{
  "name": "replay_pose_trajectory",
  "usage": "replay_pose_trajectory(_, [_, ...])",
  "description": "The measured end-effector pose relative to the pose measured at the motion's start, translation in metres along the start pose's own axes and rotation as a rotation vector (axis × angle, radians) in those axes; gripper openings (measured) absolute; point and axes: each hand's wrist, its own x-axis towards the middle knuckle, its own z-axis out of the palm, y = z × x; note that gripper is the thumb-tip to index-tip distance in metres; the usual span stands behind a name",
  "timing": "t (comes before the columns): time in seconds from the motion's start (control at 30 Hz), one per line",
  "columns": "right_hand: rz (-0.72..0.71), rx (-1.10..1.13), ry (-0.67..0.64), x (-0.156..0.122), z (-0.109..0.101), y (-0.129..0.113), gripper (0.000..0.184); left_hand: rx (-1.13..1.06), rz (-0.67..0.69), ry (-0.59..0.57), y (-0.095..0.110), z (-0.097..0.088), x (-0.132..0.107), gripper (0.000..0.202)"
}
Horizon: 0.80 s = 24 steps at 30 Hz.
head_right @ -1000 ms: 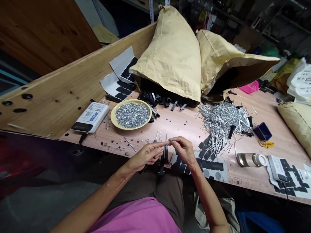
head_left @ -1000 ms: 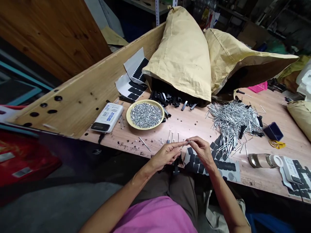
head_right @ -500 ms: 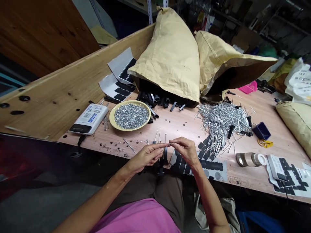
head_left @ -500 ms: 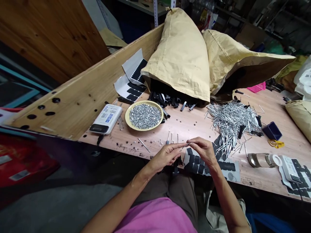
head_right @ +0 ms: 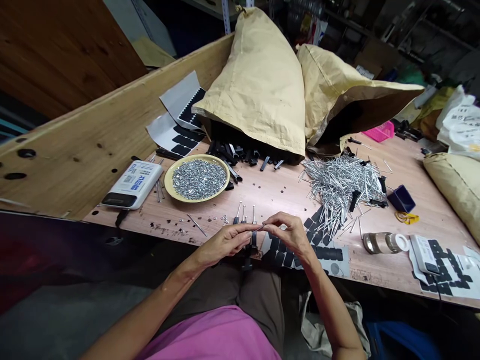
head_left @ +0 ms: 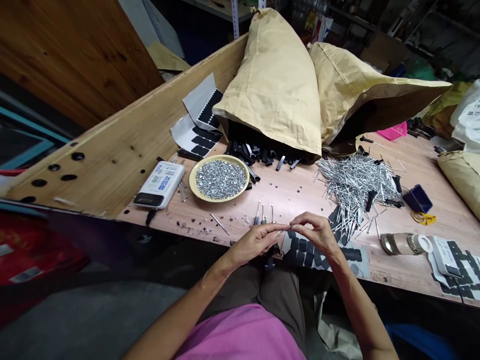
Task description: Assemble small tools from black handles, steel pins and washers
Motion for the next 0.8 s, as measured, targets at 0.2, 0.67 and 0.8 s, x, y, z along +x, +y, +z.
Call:
replay_pose_trajectory(0.2, [-0.104, -0.176, -0.036, -0.004, 0.006, -0.003, 0.032, 0.05, 0.021, -0.008, -0.003, -0.002, -0.001, 0.05])
replay_pose_trajectory(0.67, [0.074, 0.169, 0.166, -0.006, 0.027, 0.004, 0.033, -0.06, 0.024, 0.06, 0.001, 0.01, 0.002, 0.048])
replay_pose_trajectory(0.8, [0.097, 0.257, 0.188, -0.005, 0.028, 0.004, 0.051, -0.107, 0.008, 0.069, 0.002, 0.009, 0.004, 0.05])
